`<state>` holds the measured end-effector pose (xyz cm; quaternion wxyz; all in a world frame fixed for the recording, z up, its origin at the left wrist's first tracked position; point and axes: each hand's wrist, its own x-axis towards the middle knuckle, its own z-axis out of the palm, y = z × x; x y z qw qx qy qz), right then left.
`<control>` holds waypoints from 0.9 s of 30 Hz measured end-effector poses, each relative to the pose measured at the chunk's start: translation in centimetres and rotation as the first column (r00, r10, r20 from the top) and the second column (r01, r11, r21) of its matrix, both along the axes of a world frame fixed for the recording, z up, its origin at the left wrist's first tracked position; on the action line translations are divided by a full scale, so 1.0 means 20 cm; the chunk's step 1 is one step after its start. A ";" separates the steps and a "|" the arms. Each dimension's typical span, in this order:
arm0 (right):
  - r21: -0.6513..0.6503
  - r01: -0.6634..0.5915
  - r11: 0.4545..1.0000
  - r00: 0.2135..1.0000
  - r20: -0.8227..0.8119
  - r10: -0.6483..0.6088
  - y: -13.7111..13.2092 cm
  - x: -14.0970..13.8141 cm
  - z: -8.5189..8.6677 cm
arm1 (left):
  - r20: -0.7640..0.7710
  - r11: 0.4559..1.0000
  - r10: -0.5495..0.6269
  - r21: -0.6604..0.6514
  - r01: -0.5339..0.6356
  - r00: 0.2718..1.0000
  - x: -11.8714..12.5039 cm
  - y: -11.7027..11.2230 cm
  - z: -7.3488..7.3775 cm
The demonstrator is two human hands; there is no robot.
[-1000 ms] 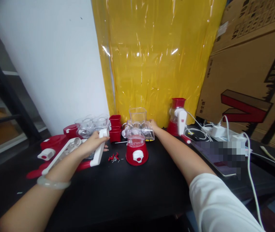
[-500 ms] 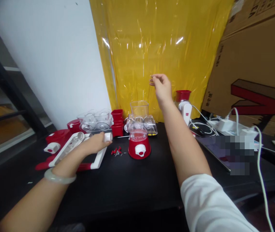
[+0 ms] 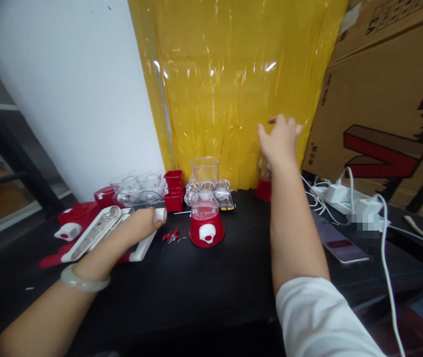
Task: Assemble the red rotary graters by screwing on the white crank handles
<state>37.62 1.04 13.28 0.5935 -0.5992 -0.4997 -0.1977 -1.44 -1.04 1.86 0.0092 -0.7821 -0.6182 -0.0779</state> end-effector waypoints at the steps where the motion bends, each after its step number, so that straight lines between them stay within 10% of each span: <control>1: -0.041 0.092 0.995 0.994 -0.050 -0.094 -0.01 0.06 -0.01 | -0.035 1.000 0.001 0.014 -0.001 0.999 0.00 -0.01 0.00; 4: -0.195 0.143 0.970 0.974 -0.147 -0.173 -0.01 0.17 -0.03 | -0.139 0.999 0.013 0.046 -0.007 0.990 0.02 -0.02 -0.01; 7: -0.069 -0.020 0.997 0.989 -0.148 0.010 -0.02 0.13 0.01 | -0.175 0.999 0.019 0.048 -0.010 0.984 0.02 -0.03 -0.01; 15: -0.260 -0.545 0.797 0.776 0.204 0.597 -0.19 -0.43 0.05 | -0.090 0.939 -0.048 0.335 0.076 0.995 0.16 -0.18 0.04; 20: -0.513 -0.453 0.729 0.712 0.284 0.642 -0.23 -0.60 0.01 | 0.087 0.928 -0.299 0.261 0.268 0.950 0.31 -0.32 -0.05; 27: -0.575 -0.296 0.763 0.755 0.347 0.556 -0.24 -0.62 0.02 | 0.305 0.950 -0.304 0.160 0.266 0.902 0.32 -0.31 -0.10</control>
